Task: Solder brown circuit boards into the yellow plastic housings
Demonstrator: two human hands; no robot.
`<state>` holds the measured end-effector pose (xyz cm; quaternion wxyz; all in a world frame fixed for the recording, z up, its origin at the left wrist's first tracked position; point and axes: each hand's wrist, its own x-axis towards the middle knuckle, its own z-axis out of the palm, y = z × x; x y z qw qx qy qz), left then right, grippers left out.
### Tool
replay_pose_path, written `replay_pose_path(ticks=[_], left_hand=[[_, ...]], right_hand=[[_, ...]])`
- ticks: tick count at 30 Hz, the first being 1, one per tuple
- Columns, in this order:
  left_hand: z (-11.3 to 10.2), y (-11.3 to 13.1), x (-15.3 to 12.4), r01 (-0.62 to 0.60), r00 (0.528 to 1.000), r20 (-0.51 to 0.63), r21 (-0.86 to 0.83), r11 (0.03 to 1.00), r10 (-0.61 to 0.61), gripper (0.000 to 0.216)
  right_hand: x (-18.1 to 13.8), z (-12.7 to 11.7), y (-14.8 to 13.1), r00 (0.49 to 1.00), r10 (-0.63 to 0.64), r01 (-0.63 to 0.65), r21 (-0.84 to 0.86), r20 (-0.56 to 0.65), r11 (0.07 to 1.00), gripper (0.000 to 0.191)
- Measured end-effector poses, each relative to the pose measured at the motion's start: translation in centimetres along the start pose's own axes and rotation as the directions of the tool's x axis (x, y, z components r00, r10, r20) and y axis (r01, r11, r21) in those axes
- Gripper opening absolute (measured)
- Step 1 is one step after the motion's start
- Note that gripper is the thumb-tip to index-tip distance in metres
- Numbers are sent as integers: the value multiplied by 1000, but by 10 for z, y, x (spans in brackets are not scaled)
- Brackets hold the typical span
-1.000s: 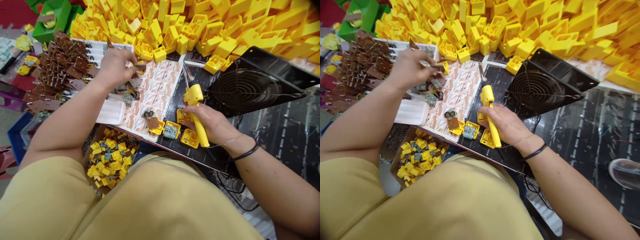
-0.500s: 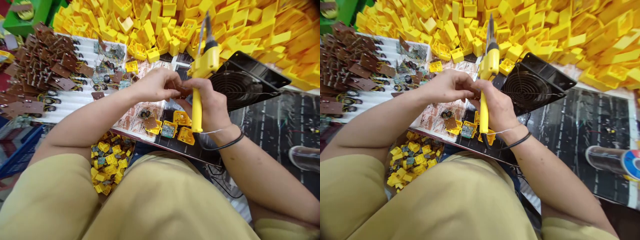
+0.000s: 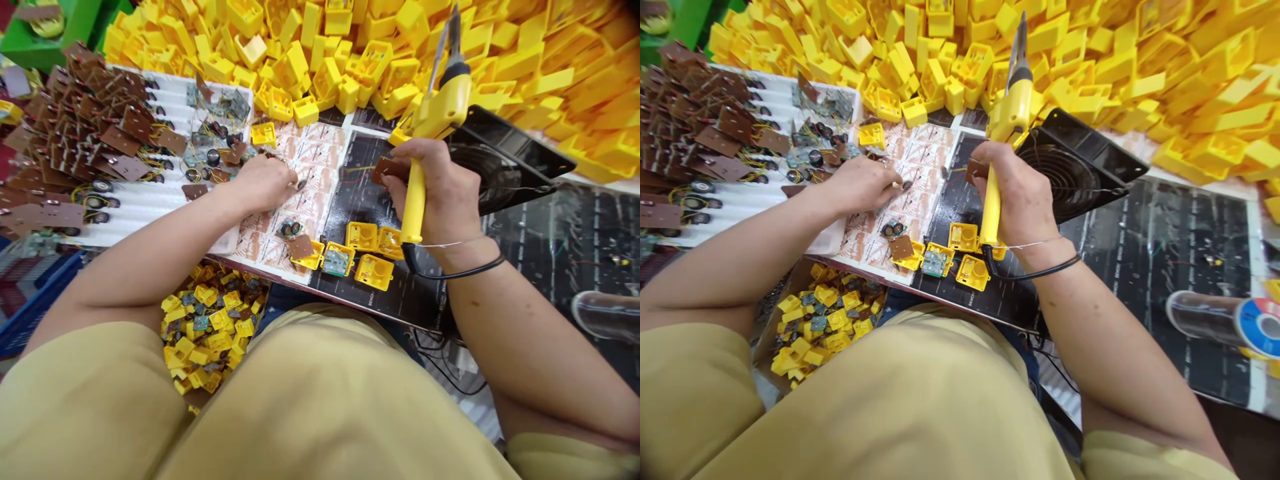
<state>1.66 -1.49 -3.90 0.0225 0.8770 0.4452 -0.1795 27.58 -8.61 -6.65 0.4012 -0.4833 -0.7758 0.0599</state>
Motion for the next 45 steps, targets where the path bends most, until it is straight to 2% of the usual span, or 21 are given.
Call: replay_pose_path(ticks=[2, 4, 6, 8, 10, 12, 15, 16, 18, 20, 22, 25, 27, 29, 31, 34, 36, 38, 40, 43, 45], left_hand=[[-4, 1, -2, -55, 998, -13, -41, 998, 55, 38], [-5, 5, -1, -112, 984, -151, -136, 984, 91, 45], [-3, 12, 4, -189, 940, -327, -277, 942, 93, 50], [1, 22, 13, -323, 895, -431, -441, 838, 118, 60], [3, 34, 22, -446, 870, -468, -612, 654, 156, 64], [3, 45, 26, -466, 883, -440, -783, 412, 164, 43], [-1, 58, 20, -304, 945, -289, -949, 82, 157, 6], [-4, 60, 16, -234, 962, -231, -972, 7, 148, 7], [-10, 63, 8, -111, 984, -123, -989, -99, 125, 15], [-15, 66, 0, -9, 994, -27, -986, -169, 105, 23], [-20, 68, -5, 72, 993, 51, -975, -210, 105, 28], [-24, 71, -10, 156, 981, 121, -959, -238, 153, 28], [-25, 70, -14, 180, 970, 130, -952, -247, 206, 26], [-23, 67, -18, 163, 963, 101, -956, -244, 248, 24], [-20, 62, -22, 69, 969, 14, -974, -216, 246, 24], [-14, 59, -30, -183, 962, -191, -981, -59, 194, 23], [-9, 62, -34, -338, 937, -325, -936, 101, 127, 37], [-5, 68, -37, -437, 893, -449, -857, 274, 20, 46], [-4, 75, -38, -488, 820, -566, -765, 419, -79, 39], [-6, 83, -34, -528, 723, -670, -694, 490, -169, 21], [-8, 85, -30, -528, 730, -650, -732, 430, -209, 19]], right_hand=[[0, -3, 0, 1000, -1, 1, -20, 6, 1000, 17], [0, -5, -2, 1000, 1, -1, -28, 2, 1000, 15], [0, -7, -6, 1000, 2, -2, -20, -9, 1000, 18], [0, -9, -13, 1000, 15, -15, 8, -11, 1000, 24], [-1, -12, -22, 999, 41, -40, 52, -14, 998, 29], [-3, -15, -29, 997, 75, -72, 96, -32, 993, 31], [-10, -22, -33, 988, 149, -141, 158, -39, 977, 28], [-12, -24, -33, 985, 169, -161, 176, -33, 971, 28], [-18, -30, -33, 989, 148, -140, 171, -31, 975, 36], [-22, -34, -35, 999, 32, -30, 70, -25, 997, 48], [-24, -36, -37, 994, -106, 106, -43, 9, 993, 50], [-25, -34, -41, 981, -193, 194, -83, 22, 977, 33], [-26, -31, -44, 986, -166, 164, -68, -27, 984, 26], [-29, -28, -46, 991, -105, 102, -36, -82, 994, 26], [-33, -27, -47, 991, -46, 47, 11, -124, 999, 27], [-38, -27, -47, 985, 77, -53, 154, -155, 987, 28], [-40, -27, -47, 975, 157, -114, 247, -159, 962, 28], [-40, -27, -48, 971, 177, -126, 288, -159, 949, 28], [-40, -27, -52, 977, 151, -102, 290, -152, 952, 27], [-39, -27, -60, 988, 54, -23, 207, -147, 978, 29], [-40, -27, -64, 986, -13, 32, 111, -164, 993, 32]])
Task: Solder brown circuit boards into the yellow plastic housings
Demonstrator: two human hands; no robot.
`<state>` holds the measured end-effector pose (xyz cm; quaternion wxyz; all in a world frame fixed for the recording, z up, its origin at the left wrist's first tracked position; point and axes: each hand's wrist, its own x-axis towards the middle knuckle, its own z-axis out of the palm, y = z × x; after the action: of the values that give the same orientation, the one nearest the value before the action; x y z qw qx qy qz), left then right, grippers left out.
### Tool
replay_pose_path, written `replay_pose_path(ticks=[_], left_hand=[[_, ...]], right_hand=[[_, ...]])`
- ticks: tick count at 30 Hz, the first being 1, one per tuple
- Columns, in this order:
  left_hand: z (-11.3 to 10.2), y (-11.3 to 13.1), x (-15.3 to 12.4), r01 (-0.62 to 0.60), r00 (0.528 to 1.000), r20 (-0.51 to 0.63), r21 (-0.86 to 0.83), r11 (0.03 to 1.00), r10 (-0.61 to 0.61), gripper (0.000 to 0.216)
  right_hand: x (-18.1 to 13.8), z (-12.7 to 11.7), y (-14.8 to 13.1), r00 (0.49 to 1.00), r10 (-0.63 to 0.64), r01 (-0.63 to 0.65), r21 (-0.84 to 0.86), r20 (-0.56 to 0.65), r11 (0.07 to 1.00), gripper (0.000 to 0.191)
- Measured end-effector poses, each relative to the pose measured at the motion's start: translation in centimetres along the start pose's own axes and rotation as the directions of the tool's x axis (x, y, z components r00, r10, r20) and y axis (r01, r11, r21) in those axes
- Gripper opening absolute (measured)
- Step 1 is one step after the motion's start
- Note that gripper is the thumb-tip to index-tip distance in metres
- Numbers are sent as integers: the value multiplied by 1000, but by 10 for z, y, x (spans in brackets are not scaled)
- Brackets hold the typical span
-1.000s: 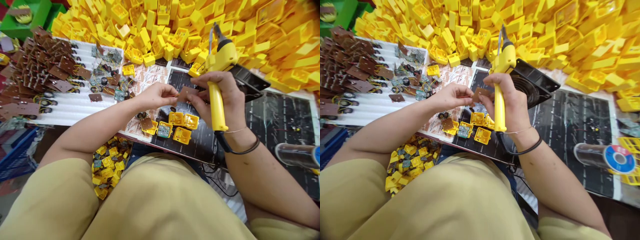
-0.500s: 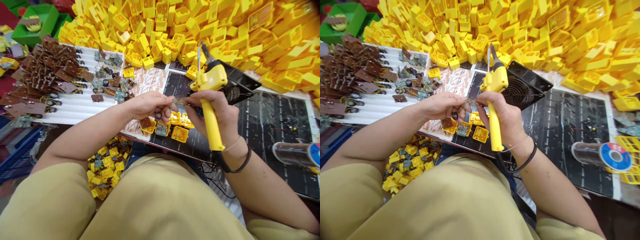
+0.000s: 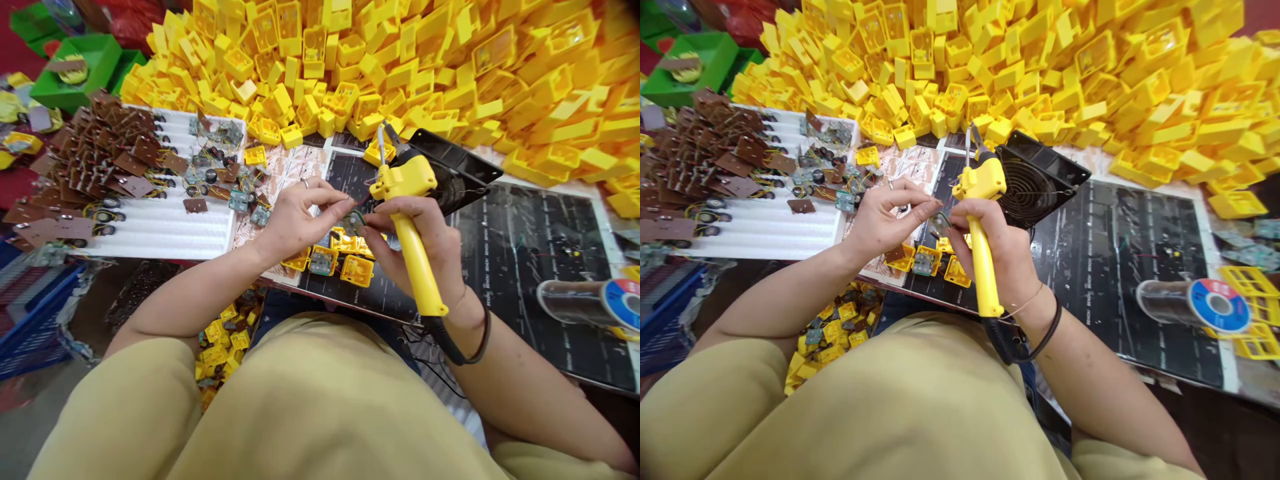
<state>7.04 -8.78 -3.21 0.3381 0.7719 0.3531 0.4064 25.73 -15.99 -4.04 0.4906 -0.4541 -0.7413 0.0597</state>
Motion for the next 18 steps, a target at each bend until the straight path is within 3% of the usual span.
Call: replay_pose_path(ticks=[2, 5, 9, 15, 18], left_hand=[[2, -1, 4, 100, 995, 10, -132, 986, -100, 22], [5, -3, 9, 273, 962, 80, -372, 887, -262, 37], [15, -4, 8, 382, 923, 180, -552, 741, -341, 48], [20, -4, 5, 468, 878, 243, -609, 640, -411, 27], [2, -10, 11, 474, 881, 271, -482, 737, -389, 17]], right_hand=[[-2, 0, -3, 999, -43, 42, -74, -7, 996, 32], [-5, 1, -5, 997, -80, 79, -146, 0, 986, 27], [-7, 5, -4, 994, -112, 111, -162, 0, 981, 23], [-14, 4, 1, 996, -86, 88, -124, 23, 988, 30], [-17, -4, 13, 998, -35, 40, -87, 56, 995, 41]])
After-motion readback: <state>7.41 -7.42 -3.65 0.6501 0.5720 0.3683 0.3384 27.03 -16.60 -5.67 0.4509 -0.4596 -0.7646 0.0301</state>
